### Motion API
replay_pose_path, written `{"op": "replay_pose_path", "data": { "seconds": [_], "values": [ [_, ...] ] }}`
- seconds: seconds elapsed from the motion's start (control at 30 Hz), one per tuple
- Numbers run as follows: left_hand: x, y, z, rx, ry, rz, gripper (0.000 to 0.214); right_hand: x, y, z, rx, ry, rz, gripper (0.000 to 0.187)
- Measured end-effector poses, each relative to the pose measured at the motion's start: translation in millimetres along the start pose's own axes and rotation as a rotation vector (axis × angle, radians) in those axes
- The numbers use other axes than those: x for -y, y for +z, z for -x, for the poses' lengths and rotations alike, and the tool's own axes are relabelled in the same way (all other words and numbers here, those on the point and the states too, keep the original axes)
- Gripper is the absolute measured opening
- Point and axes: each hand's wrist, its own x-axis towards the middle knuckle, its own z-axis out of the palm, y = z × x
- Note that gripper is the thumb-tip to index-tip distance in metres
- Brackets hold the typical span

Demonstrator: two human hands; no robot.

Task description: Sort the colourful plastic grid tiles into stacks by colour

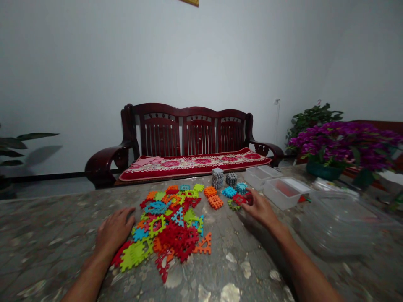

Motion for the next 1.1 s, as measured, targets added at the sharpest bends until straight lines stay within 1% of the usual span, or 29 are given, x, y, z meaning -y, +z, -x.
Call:
{"op": "replay_pose_path", "data": {
  "seconds": [0.07,0.13,0.23,0.33,0.47,0.63,0.83,0.93,1.03,1.1],
  "values": [
    [0,-0.1,0,0.001,-0.002,0.008,0.054,-17,-8,-8,-0.091,0.139,0.017,0.063],
    [0,0.2,-1,-0.008,-0.002,0.016,0.054,-32,-13,-14,-0.155,0.240,0.047,0.067],
    [0,0.4,0,-0.027,0.006,0.028,0.054,-44,-13,-20,-0.203,0.298,0.107,0.071],
    [0,-1.2,1,-0.019,0.008,0.037,0.055,-47,-8,-21,-0.201,0.312,0.159,0.070],
    [-1,-5.1,2,0.003,0.002,0.042,0.056,-47,-3,-21,-0.160,0.294,0.194,0.068],
    [-1,-5.7,1,0.005,0.012,0.046,0.057,-46,-3,-20,-0.127,0.298,0.244,0.067],
    [-2,-6.3,2,0.000,0.004,0.049,0.055,-43,-3,-18,-0.113,0.309,0.260,0.070],
    [-4,-7.6,1,-0.011,0.005,0.059,0.054,-45,-3,-16,-0.124,0.319,0.291,0.075],
    [-5,-8.8,2,-0.014,-0.001,0.058,0.054,-46,-2,-13,-0.089,0.343,0.341,0.087],
    [-6,-9.7,2,-0.014,-0.002,0.053,0.054,-46,-2,-12,-0.061,0.348,0.362,0.090]
  ]
}}
